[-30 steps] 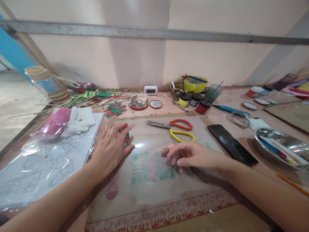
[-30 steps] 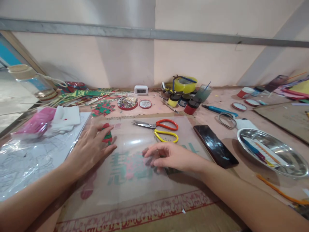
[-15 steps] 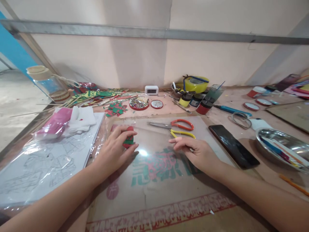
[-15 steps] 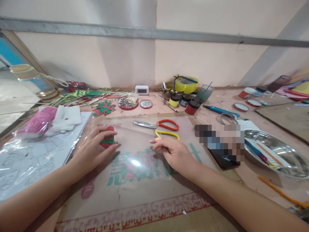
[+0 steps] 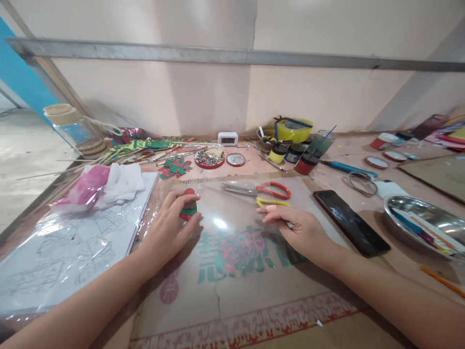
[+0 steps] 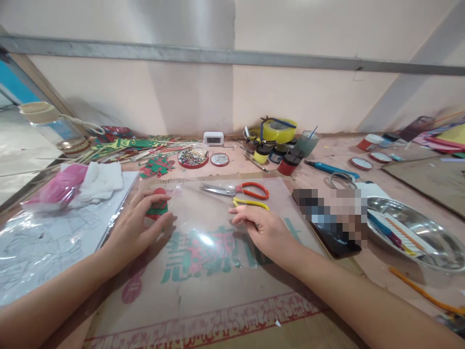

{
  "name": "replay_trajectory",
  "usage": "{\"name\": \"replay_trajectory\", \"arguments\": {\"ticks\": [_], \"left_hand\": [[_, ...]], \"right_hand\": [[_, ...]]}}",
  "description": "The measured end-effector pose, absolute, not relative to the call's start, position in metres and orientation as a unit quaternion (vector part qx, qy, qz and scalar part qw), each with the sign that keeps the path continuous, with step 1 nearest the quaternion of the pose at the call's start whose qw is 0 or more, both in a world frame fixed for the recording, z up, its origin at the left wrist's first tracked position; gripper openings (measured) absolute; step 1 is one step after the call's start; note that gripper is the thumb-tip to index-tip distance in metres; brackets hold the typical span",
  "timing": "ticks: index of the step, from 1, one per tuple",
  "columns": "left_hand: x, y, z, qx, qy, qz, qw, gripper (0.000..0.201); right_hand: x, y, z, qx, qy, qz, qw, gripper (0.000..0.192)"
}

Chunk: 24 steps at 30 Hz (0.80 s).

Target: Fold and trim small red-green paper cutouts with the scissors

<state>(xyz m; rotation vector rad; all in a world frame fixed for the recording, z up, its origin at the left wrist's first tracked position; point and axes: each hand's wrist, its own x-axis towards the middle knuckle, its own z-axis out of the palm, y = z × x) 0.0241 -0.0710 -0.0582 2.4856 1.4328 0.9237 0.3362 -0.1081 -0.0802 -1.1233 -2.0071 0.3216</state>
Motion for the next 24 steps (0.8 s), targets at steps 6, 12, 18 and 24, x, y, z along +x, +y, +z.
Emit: {"name": "replay_trajectory", "arguments": {"ticks": [6, 12, 18, 24], "left_hand": [[0.019, -0.064, -0.059, 0.767, 0.524, 0.357, 0.095, 0.026], [0.017, -0.058, -0.060, 0.745, 0.541, 0.373, 0.116, 0.031], [0.019, -0.063, -0.060, 0.758, 0.529, 0.356, 0.139, 0.030], [0.032, -0.088, -0.048, 0.875, 0.370, 0.230, 0.211, 0.040]], "right_hand": [[0.337, -0.106, -0.077, -0.433, -0.793, 0.163, 0.397, 0.028], [0.340, -0.102, -0.074, -0.451, -0.784, 0.179, 0.387, 0.030], [0.342, -0.103, -0.074, -0.445, -0.797, 0.139, 0.384, 0.029], [0.339, -0.108, -0.074, -0.435, -0.810, 0.114, 0.376, 0.025]]}}
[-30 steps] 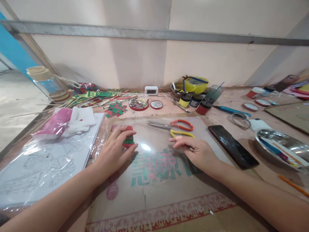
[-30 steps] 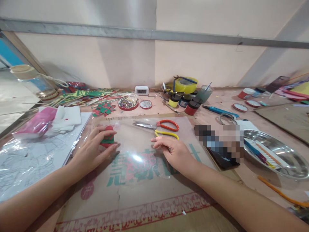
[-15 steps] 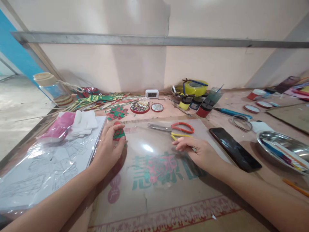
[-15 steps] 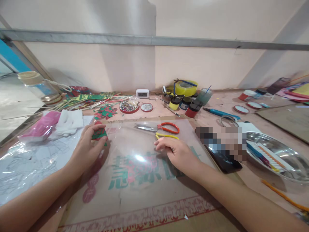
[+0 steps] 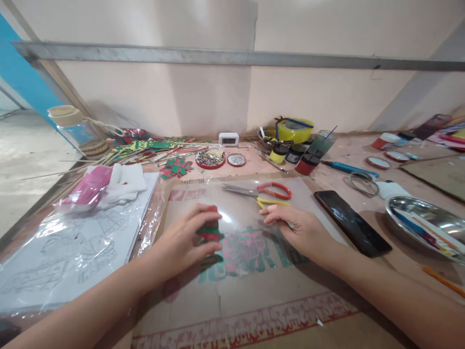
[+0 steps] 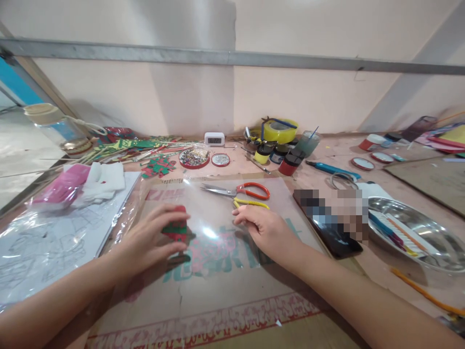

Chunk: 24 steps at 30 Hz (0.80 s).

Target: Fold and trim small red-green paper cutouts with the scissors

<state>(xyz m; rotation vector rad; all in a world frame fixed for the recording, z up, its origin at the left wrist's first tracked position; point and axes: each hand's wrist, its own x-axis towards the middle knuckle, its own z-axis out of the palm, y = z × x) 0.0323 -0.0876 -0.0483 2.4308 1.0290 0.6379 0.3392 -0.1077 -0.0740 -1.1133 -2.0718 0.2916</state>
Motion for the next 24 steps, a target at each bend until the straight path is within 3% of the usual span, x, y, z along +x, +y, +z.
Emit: {"name": "replay_trajectory", "arguments": {"ticks": [4, 10, 19, 24], "left_hand": [[0.040, -0.099, -0.042, 0.922, 0.294, 0.121, 0.219, 0.036], [0.042, -0.097, -0.042, 0.937, 0.284, 0.063, 0.194, 0.040], [0.042, -0.095, -0.046, 0.929, 0.301, 0.094, 0.194, 0.030], [0.039, -0.092, -0.051, 0.892, 0.372, 0.197, 0.166, 0.027]], "right_hand": [[0.337, -0.109, -0.074, -0.434, -0.811, 0.128, 0.372, 0.026], [0.334, -0.109, -0.073, -0.431, -0.812, 0.143, 0.367, 0.023], [0.334, -0.109, -0.075, -0.419, -0.823, 0.143, 0.356, 0.023], [0.334, -0.111, -0.071, -0.396, -0.853, 0.134, 0.312, 0.028]]}}
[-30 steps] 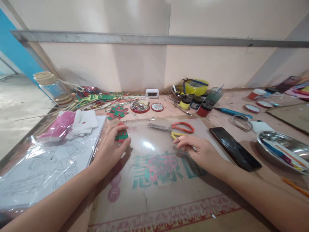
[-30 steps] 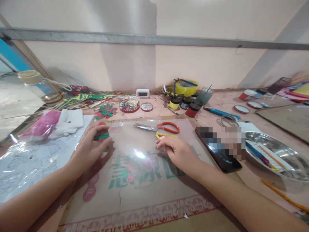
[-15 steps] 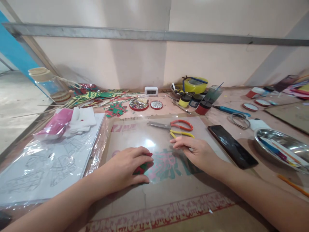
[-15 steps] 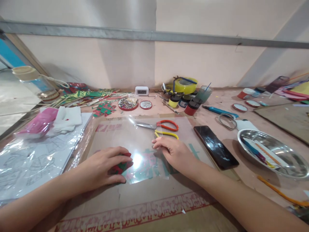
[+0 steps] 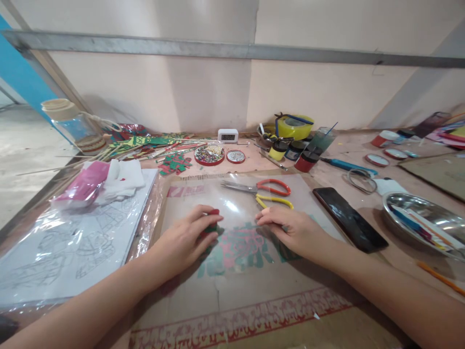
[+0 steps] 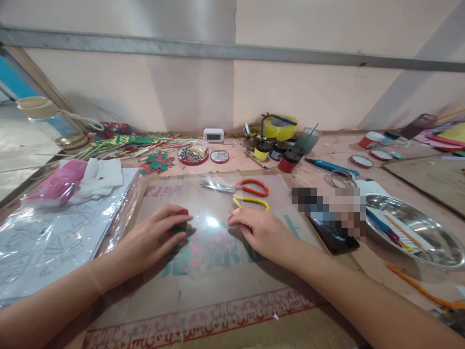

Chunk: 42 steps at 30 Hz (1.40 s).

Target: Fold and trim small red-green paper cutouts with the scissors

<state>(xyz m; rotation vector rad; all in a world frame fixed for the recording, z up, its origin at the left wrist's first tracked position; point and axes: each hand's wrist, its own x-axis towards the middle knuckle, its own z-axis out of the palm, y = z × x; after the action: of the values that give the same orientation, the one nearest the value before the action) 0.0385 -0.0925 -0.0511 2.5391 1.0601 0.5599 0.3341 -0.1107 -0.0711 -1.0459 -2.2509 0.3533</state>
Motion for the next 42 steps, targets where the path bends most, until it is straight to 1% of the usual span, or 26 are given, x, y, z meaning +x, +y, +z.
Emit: {"name": "replay_trajectory", "arguments": {"ticks": [3, 6, 8, 10, 15, 17, 19, 23, 28, 30, 33, 36, 38, 40, 42], "left_hand": [[0.036, -0.092, -0.048, 0.844, 0.433, 0.292, 0.120, 0.025], [0.034, -0.095, -0.041, 0.829, 0.424, 0.347, 0.109, 0.021], [0.034, -0.098, -0.038, 0.857, 0.374, 0.332, 0.125, 0.022], [0.035, -0.100, -0.037, 0.889, 0.327, 0.288, 0.145, 0.027], [0.038, -0.102, -0.039, 0.914, 0.315, 0.201, 0.155, 0.031], [0.039, -0.102, -0.041, 0.912, 0.333, 0.183, 0.154, 0.036], [0.040, -0.103, -0.042, 0.905, 0.363, 0.163, 0.153, 0.040], [0.040, -0.100, -0.041, 0.885, 0.400, 0.147, 0.187, 0.035], [0.034, -0.089, -0.031, 0.797, 0.477, 0.273, 0.249, 0.022], [0.029, -0.083, -0.025, 0.759, 0.508, 0.306, 0.267, 0.024], [0.022, -0.076, -0.019, 0.722, 0.541, 0.320, 0.290, 0.032], [0.021, -0.077, -0.016, 0.715, 0.556, 0.297, 0.302, 0.041], [0.023, -0.082, -0.014, 0.737, 0.549, 0.261, 0.296, 0.049], [0.027, -0.091, -0.014, 0.782, 0.522, 0.193, 0.281, 0.048], [0.032, -0.102, -0.014, 0.832, 0.479, 0.098, 0.263, 0.040]], "right_hand": [[0.334, -0.115, -0.070, -0.409, -0.860, 0.104, 0.285, 0.027], [0.333, -0.121, -0.069, -0.448, -0.853, 0.091, 0.251, 0.034], [0.331, -0.125, -0.068, -0.452, -0.857, 0.097, 0.229, 0.043], [0.328, -0.129, -0.066, -0.437, -0.867, 0.102, 0.216, 0.046], [0.324, -0.135, -0.069, -0.406, -0.891, 0.083, 0.188, 0.039], [0.324, -0.136, -0.072, -0.395, -0.895, 0.082, 0.192, 0.040], [0.325, -0.136, -0.073, -0.395, -0.893, 0.077, 0.203, 0.037], [0.326, -0.133, -0.067, -0.404, -0.885, 0.085, 0.213, 0.023], [0.337, -0.116, -0.062, -0.430, -0.856, 0.135, 0.252, 0.019], [0.341, -0.110, -0.062, -0.437, -0.849, 0.138, 0.262, 0.023], [0.342, -0.110, -0.061, -0.434, -0.851, 0.160, 0.249, 0.028], [0.340, -0.117, -0.058, -0.417, -0.859, 0.182, 0.234, 0.033], [0.338, -0.123, -0.056, -0.411, -0.863, 0.198, 0.218, 0.033], [0.336, -0.129, -0.055, -0.417, -0.861, 0.209, 0.204, 0.032], [0.333, -0.134, -0.055, -0.427, -0.856, 0.214, 0.199, 0.031]]}}
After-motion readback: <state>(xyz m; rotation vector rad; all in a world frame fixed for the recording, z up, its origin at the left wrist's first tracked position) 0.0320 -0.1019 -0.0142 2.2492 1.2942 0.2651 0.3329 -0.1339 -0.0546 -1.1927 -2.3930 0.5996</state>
